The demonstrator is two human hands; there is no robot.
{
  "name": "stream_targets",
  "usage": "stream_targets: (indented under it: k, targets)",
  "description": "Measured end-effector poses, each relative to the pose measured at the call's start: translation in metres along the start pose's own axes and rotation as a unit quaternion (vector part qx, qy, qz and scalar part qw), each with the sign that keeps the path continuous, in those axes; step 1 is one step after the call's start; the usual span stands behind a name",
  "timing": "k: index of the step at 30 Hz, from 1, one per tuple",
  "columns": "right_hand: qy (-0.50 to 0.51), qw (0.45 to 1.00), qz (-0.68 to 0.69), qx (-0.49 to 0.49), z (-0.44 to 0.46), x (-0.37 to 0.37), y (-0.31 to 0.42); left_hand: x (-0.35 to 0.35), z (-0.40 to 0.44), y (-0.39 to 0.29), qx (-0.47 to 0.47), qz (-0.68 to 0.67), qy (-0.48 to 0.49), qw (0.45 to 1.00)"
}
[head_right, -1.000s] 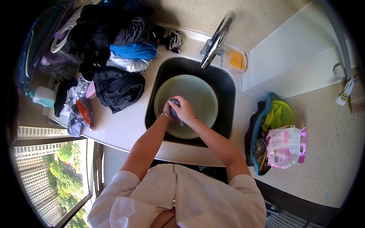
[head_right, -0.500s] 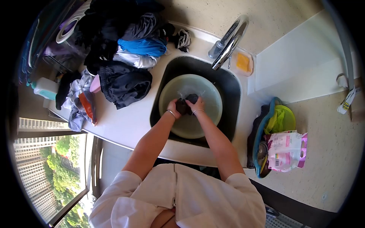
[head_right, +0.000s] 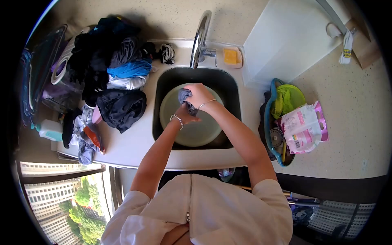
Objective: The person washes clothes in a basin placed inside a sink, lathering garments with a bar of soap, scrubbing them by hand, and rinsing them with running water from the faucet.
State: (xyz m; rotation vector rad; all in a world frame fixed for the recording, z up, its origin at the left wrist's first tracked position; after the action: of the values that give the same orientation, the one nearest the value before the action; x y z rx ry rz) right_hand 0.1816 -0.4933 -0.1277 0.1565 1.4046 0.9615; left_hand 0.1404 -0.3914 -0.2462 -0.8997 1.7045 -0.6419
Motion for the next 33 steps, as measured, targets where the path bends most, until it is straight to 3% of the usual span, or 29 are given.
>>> stream_targets:
  k: [3, 5, 6, 7, 8, 9, 10, 11, 12, 13, 14, 15, 16, 18, 19, 21, 23, 25, 27, 29, 31, 33]
  targets:
    - [0.009, 0.997, 0.081, -0.015, -0.001, -0.038, 0.032, -0.013, -0.003, -0.021, 0.005, -0.018, 0.0, 1.0]
    - [0.041, 0.966, 0.252, 0.052, -0.003, -0.051, 0.03, -0.026, -0.02, -0.046, 0.138, 0.131, -0.275, 0.942]
    - [0.038, 0.938, 0.336, 0.078, -0.007, -0.057, 0.028, -0.023, -0.016, -0.041, 0.21, 0.089, -0.328, 0.917]
    - [0.019, 0.929, 0.347, 0.125, -0.011, -0.066, 0.024, -0.021, -0.008, -0.033, 0.218, 0.092, -0.326, 0.915]
    - [-0.008, 0.862, 0.478, 0.17, -0.016, -0.066, 0.008, -0.02, 0.0, -0.025, 0.186, -0.174, -0.191, 0.948]
    - [-0.032, 0.774, 0.597, 0.209, -0.022, -0.059, -0.01, -0.015, 0.007, -0.02, 0.133, -0.424, -0.038, 0.895]
    - [-0.035, 0.774, 0.598, 0.204, -0.028, -0.052, -0.021, -0.022, -0.004, -0.031, 0.118, -0.515, -0.004, 0.849]
    - [-0.039, 0.692, 0.696, 0.188, -0.038, -0.043, -0.028, -0.031, -0.013, -0.041, 0.122, -0.513, -0.003, 0.85]
    - [-0.042, 0.597, 0.783, 0.17, -0.05, -0.034, -0.031, -0.037, -0.022, -0.053, 0.124, -0.608, 0.057, 0.782]
    - [-0.085, 0.607, 0.759, 0.218, -0.065, -0.023, -0.033, -0.04, -0.026, -0.06, 0.124, -0.693, 0.116, 0.701]
    - [-0.119, 0.566, 0.764, 0.285, -0.073, -0.001, -0.04, -0.04, -0.025, -0.06, 0.115, -0.712, 0.139, 0.678]
    - [-0.151, 0.521, 0.764, 0.348, -0.076, 0.019, -0.044, -0.039, -0.025, -0.065, 0.117, -0.71, 0.141, 0.68]
    - [-0.154, 0.52, 0.766, 0.347, -0.078, 0.026, -0.036, -0.038, -0.027, -0.07, 0.115, -0.698, 0.103, 0.699]
    - [-0.134, 0.401, 0.793, 0.438, -0.079, 0.041, -0.018, -0.028, -0.025, -0.075, 0.135, -0.657, 0.025, 0.741]
    - [-0.136, 0.398, 0.795, 0.438, -0.074, 0.049, -0.016, -0.021, -0.025, -0.077, 0.134, -0.656, 0.027, 0.742]
    - [-0.176, 0.414, 0.866, 0.219, -0.059, 0.06, -0.023, -0.011, -0.026, -0.076, 0.085, -0.711, -0.036, 0.697]
    - [-0.203, 0.397, 0.86, 0.248, -0.046, 0.067, -0.043, -0.008, -0.025, -0.073, 0.046, -0.744, -0.043, 0.665]
    - [-0.275, 0.482, 0.809, 0.193, -0.041, 0.059, -0.049, 0.001, -0.017, -0.064, -0.036, -0.862, -0.027, 0.506]
    - [-0.291, 0.476, 0.81, 0.181, -0.039, 0.042, -0.025, 0.005, -0.008, -0.058, -0.068, -0.86, -0.077, 0.5]
    - [-0.325, 0.52, 0.769, 0.182, -0.042, 0.042, -0.011, 0.002, -0.008, -0.053, -0.099, -0.902, -0.058, 0.417]
    - [-0.339, 0.514, 0.758, 0.217, -0.043, 0.046, -0.009, 0.001, -0.006, -0.048, -0.117, -0.909, -0.042, 0.399]
    - [-0.293, 0.563, 0.753, 0.173, -0.04, 0.052, -0.014, 0.008, 0.003, -0.037, -0.205, -0.93, -0.015, 0.304]
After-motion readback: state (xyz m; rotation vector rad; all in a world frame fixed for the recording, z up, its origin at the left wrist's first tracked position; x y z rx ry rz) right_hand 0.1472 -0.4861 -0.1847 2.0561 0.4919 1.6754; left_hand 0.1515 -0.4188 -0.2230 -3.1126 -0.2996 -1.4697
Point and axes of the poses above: each hand's wrist, its own z-axis towards the middle knuckle, its own x-axis out of the palm, y = z × x, the point moved 2 cm from there along z, towards the middle knuckle, and after that the axes turned 8 degrees about -y, right-handed, at the moved point
